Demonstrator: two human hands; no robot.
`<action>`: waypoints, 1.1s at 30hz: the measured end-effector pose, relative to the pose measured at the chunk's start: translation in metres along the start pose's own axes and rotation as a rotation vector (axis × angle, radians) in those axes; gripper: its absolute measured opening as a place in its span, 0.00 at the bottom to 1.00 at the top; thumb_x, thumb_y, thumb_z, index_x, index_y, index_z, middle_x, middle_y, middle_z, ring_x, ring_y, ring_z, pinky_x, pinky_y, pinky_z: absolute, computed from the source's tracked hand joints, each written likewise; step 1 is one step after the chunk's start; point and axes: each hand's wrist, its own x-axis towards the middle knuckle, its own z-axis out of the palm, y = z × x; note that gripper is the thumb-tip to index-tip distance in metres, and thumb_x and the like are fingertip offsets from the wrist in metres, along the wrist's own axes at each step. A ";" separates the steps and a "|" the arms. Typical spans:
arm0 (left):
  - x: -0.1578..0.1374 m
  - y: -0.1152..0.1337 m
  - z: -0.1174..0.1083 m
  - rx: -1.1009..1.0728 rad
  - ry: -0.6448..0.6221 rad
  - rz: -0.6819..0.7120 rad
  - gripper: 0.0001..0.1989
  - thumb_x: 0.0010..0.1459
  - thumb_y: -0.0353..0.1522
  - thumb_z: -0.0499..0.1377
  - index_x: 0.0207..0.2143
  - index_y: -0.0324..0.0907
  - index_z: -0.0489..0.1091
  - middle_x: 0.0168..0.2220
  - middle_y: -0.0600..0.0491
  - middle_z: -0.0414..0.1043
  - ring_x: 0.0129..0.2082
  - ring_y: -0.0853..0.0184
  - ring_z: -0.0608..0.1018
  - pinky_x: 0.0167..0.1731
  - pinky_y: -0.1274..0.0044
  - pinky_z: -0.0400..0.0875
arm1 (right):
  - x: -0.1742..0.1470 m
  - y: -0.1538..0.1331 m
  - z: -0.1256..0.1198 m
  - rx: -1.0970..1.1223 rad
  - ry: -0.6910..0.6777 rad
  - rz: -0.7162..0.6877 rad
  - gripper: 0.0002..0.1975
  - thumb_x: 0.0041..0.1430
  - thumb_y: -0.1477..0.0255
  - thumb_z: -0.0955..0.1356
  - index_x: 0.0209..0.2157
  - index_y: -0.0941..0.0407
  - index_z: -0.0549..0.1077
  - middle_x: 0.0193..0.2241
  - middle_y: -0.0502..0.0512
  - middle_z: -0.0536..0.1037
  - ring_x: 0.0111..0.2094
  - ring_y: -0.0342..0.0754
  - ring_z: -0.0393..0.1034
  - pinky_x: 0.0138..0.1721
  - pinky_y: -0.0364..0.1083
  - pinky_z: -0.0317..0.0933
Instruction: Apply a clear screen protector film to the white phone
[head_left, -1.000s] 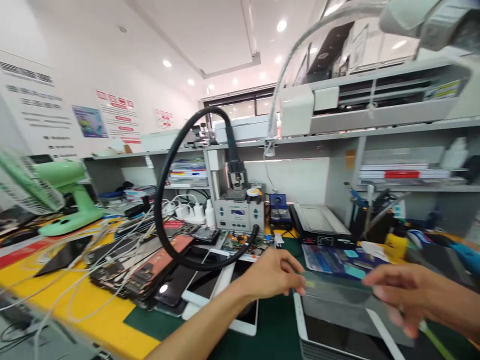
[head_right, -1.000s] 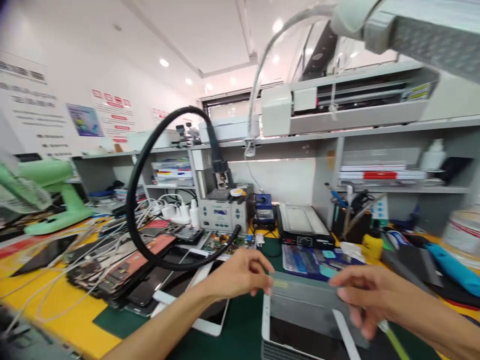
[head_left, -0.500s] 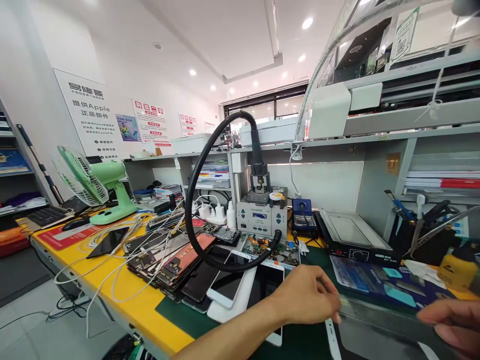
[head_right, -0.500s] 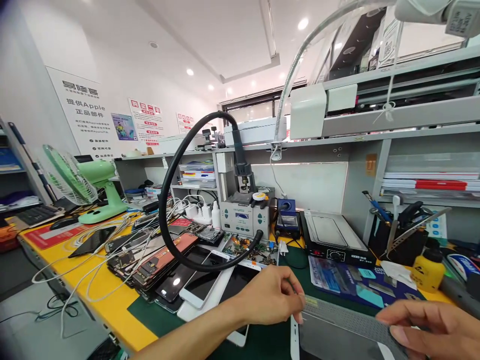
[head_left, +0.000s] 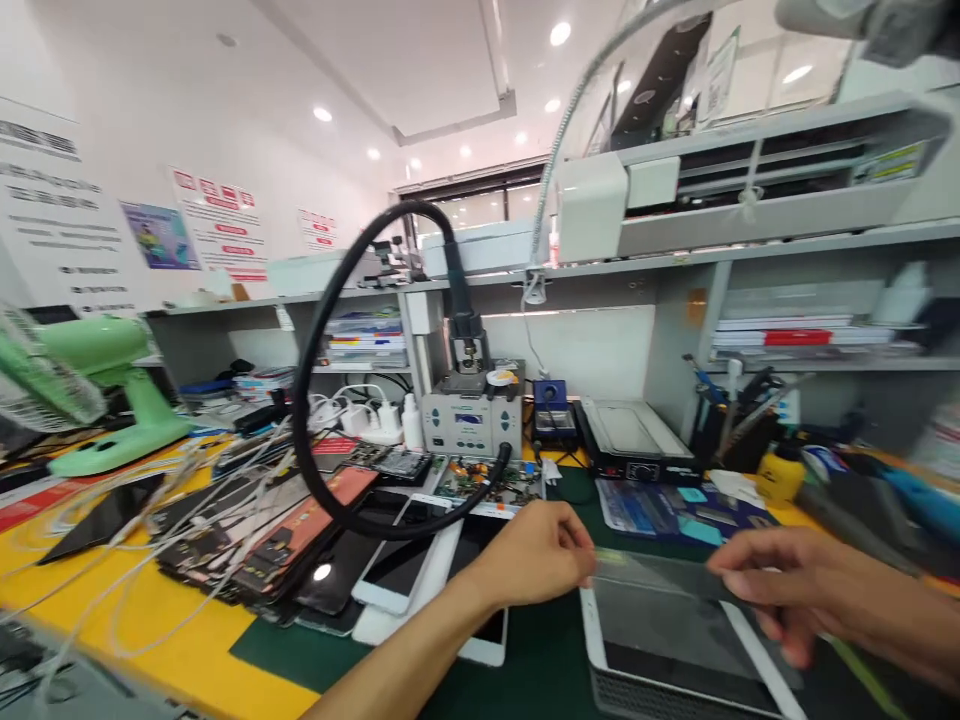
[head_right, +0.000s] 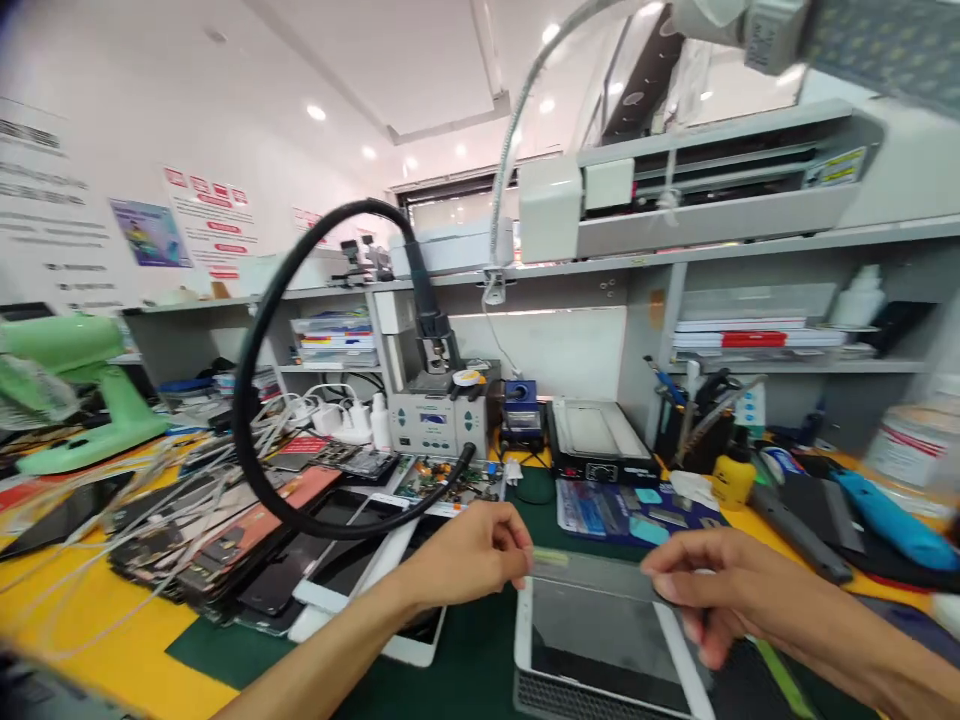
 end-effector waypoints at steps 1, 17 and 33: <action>0.000 -0.001 -0.001 0.006 -0.009 0.009 0.05 0.46 0.29 0.60 0.29 0.41 0.70 0.23 0.55 0.75 0.23 0.69 0.72 0.22 0.80 0.61 | -0.006 -0.008 0.002 0.010 -0.049 -0.021 0.19 0.45 0.56 0.78 0.32 0.55 0.78 0.18 0.55 0.74 0.18 0.47 0.71 0.21 0.43 0.68; -0.001 0.002 -0.001 0.063 -0.106 -0.030 0.03 0.50 0.30 0.57 0.31 0.41 0.66 0.24 0.55 0.76 0.22 0.71 0.70 0.22 0.80 0.60 | -0.011 -0.016 0.003 0.067 -0.125 -0.061 0.19 0.43 0.64 0.79 0.33 0.61 0.77 0.21 0.48 0.73 0.20 0.44 0.71 0.19 0.42 0.72; 0.002 -0.004 0.002 0.049 -0.130 -0.025 0.05 0.52 0.32 0.58 0.32 0.41 0.66 0.25 0.55 0.76 0.22 0.72 0.69 0.19 0.82 0.60 | -0.011 -0.018 -0.002 0.015 -0.129 -0.083 0.20 0.43 0.59 0.79 0.33 0.60 0.79 0.22 0.49 0.71 0.21 0.43 0.70 0.17 0.40 0.70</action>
